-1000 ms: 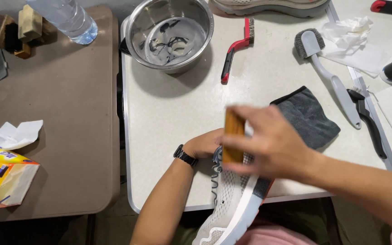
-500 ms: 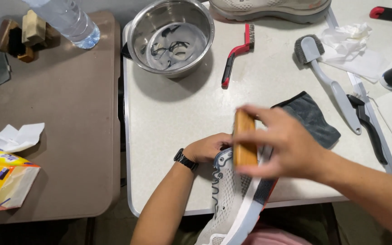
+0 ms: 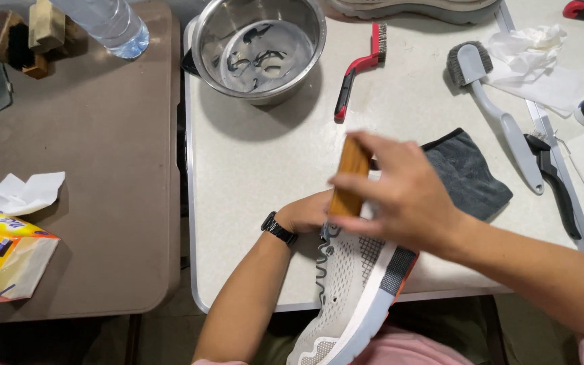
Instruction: A person is meticulously cleaning a pair of grey and white sneakers using specialized brushes and a cleaning foam on a white workbench.
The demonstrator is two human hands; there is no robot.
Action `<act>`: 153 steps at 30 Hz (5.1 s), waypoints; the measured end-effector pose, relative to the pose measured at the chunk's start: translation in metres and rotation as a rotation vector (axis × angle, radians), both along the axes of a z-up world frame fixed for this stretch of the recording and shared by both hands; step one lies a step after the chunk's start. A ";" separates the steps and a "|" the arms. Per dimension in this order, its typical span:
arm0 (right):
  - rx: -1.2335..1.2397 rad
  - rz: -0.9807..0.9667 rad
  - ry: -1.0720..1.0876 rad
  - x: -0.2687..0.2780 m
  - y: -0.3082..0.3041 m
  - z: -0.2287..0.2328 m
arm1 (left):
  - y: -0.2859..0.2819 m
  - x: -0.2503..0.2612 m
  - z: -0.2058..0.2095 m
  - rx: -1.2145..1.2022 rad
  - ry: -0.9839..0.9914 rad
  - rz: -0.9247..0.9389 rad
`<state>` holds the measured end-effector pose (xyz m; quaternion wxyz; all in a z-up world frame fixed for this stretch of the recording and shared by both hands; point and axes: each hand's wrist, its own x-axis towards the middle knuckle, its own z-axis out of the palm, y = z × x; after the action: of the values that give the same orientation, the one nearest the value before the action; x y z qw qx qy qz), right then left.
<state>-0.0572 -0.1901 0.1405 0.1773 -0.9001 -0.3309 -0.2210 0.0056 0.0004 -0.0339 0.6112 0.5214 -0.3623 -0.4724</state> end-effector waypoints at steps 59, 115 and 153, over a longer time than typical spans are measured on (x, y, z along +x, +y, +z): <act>0.344 -0.227 0.569 -0.003 -0.077 -0.020 | -0.003 -0.012 -0.011 -0.119 -0.018 0.066; 1.416 0.098 0.759 -0.070 -0.110 -0.055 | -0.015 -0.133 0.206 -1.067 0.511 1.015; 0.279 0.173 -0.099 -0.130 -0.067 0.114 | -0.027 -0.111 0.176 -0.265 -0.521 0.201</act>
<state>-0.1868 -0.2572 0.2546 0.3025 -0.8230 -0.3813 -0.2928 -0.1050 -0.0270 0.1423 0.6041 0.5739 -0.5119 -0.2089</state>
